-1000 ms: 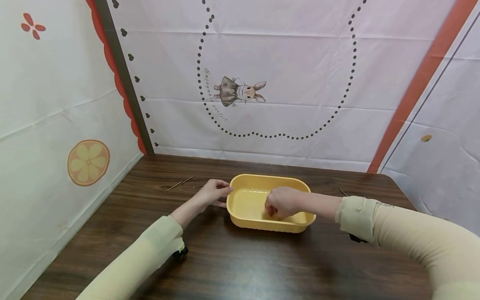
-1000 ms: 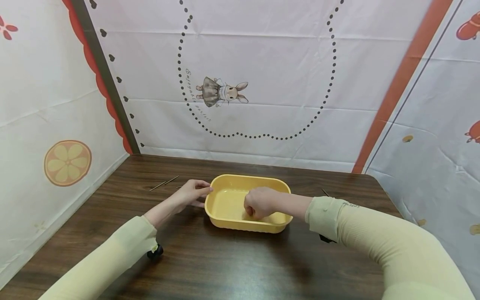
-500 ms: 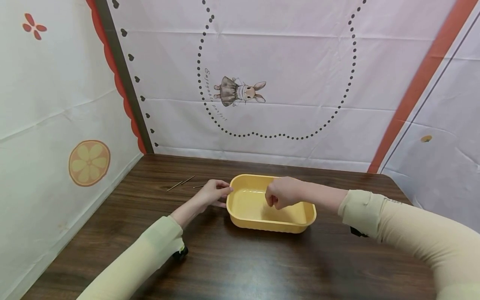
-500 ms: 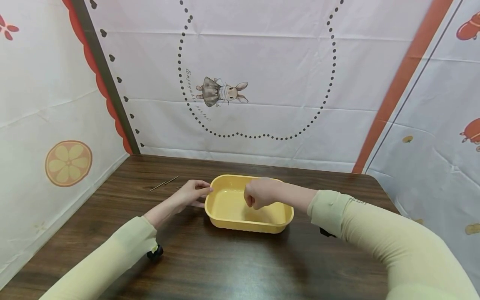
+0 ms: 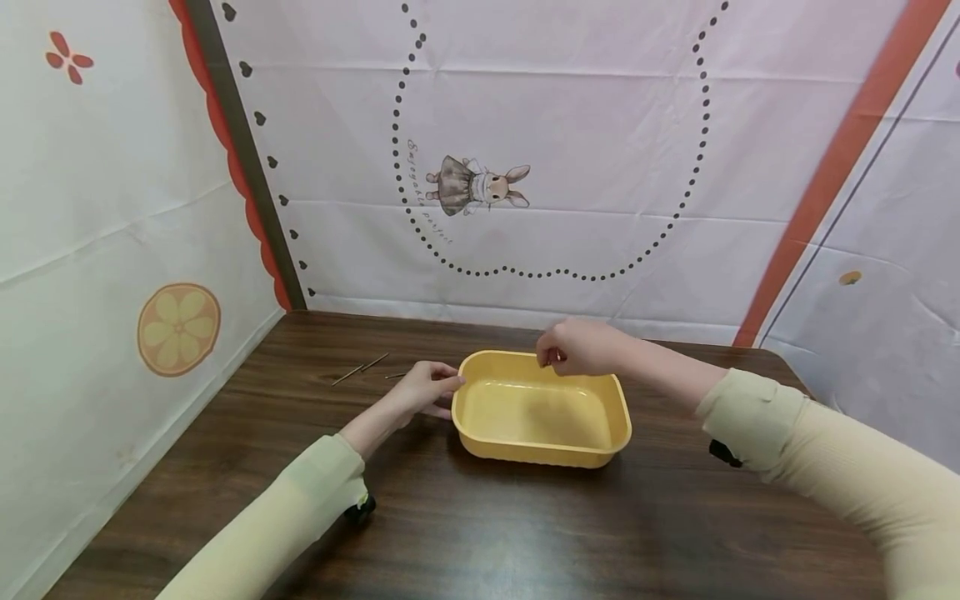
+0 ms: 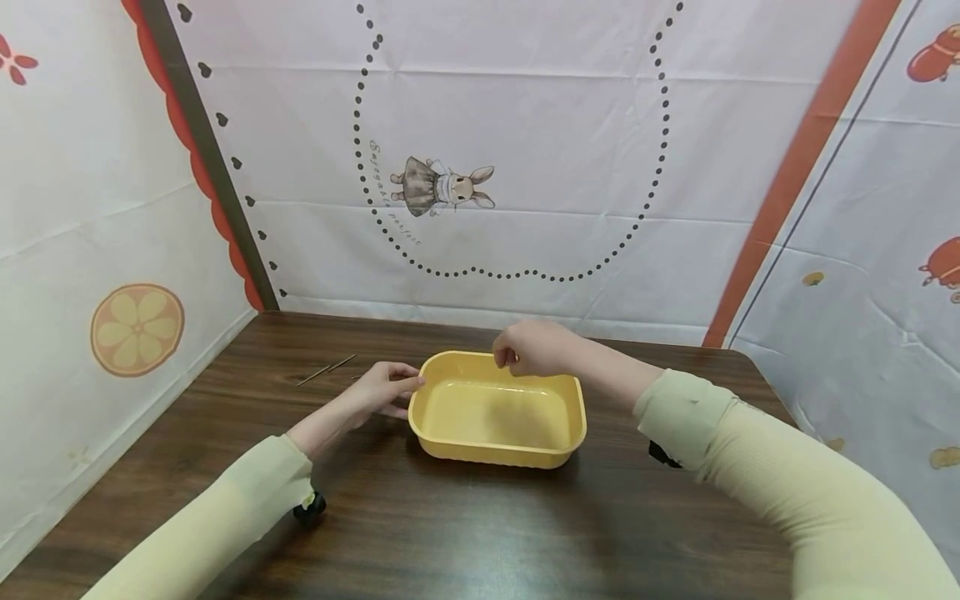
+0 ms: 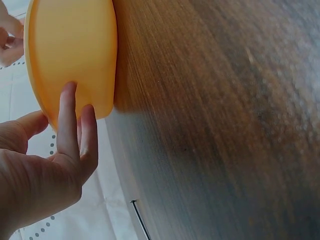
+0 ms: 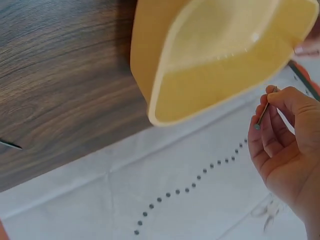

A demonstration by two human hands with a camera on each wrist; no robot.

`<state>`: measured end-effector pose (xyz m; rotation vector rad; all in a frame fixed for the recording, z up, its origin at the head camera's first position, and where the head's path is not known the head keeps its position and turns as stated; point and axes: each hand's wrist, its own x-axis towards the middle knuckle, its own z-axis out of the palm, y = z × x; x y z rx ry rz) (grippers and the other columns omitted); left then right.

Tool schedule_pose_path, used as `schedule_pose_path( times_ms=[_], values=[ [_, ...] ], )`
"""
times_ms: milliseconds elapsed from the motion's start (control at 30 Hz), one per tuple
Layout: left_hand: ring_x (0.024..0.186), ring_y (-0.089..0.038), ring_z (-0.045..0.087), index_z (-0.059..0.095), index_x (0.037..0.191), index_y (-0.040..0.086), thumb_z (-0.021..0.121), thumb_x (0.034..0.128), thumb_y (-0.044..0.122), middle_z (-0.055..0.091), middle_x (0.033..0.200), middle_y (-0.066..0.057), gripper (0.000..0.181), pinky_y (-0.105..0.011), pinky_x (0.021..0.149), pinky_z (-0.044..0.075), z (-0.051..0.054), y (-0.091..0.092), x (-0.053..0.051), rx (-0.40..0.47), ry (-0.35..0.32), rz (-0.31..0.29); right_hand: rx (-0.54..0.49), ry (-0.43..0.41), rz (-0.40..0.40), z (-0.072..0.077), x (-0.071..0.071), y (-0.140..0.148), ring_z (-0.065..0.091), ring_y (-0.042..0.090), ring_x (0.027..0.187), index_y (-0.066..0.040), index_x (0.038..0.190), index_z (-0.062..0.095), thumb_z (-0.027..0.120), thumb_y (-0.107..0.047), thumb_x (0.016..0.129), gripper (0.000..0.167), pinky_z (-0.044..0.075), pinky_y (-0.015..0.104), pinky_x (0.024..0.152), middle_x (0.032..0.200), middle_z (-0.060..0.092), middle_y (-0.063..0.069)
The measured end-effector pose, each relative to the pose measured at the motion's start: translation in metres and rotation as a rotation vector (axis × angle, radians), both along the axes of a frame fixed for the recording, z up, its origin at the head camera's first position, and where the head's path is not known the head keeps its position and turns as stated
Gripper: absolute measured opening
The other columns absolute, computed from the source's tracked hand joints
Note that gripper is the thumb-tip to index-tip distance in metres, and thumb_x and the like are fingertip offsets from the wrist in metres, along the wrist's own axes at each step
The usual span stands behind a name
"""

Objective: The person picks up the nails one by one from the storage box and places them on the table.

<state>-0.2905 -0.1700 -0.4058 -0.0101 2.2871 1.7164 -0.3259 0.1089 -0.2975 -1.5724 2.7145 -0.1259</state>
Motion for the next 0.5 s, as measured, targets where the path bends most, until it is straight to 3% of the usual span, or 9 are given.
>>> schedule_pose_path(
  times_ms=[200, 367, 500],
  values=[
    [0.104, -0.027, 0.066, 0.053, 0.133, -0.006, 0.057, 0.1007, 0.020, 0.057, 0.127, -0.025, 0.042, -0.033, 0.072, 0.065, -0.003, 0.000, 0.001, 0.001, -0.008, 0.001, -0.132, 0.017, -0.073, 0.016, -0.007, 0.020, 0.061, 0.009, 0.072, -0.007, 0.089, 0.074, 0.065, 0.006, 0.080, 0.018, 0.055, 0.024, 0.065, 0.081, 0.071, 0.004],
    [0.104, -0.026, 0.066, 0.054, 0.132, -0.006, 0.058, 0.1003, 0.020, 0.058, 0.126, -0.024, 0.041, -0.033, 0.072, 0.065, -0.002, 0.001, 0.000, 0.006, -0.001, 0.003, -0.230, 0.018, -0.200, 0.030, -0.017, 0.045, 0.063, 0.014, 0.077, -0.005, 0.093, 0.075, 0.064, 0.007, 0.083, 0.018, 0.056, 0.027, 0.069, 0.083, 0.072, 0.005],
    [0.103, -0.025, 0.066, 0.055, 0.132, -0.005, 0.058, 0.1003, 0.020, 0.059, 0.127, -0.023, 0.040, -0.033, 0.072, 0.065, 0.000, 0.001, 0.000, 0.009, 0.003, 0.002, -0.309, 0.021, -0.316, 0.038, -0.025, 0.071, 0.062, 0.018, 0.079, -0.002, 0.097, 0.074, 0.063, 0.007, 0.086, 0.018, 0.053, 0.023, 0.067, 0.086, 0.072, 0.009]
  ],
)
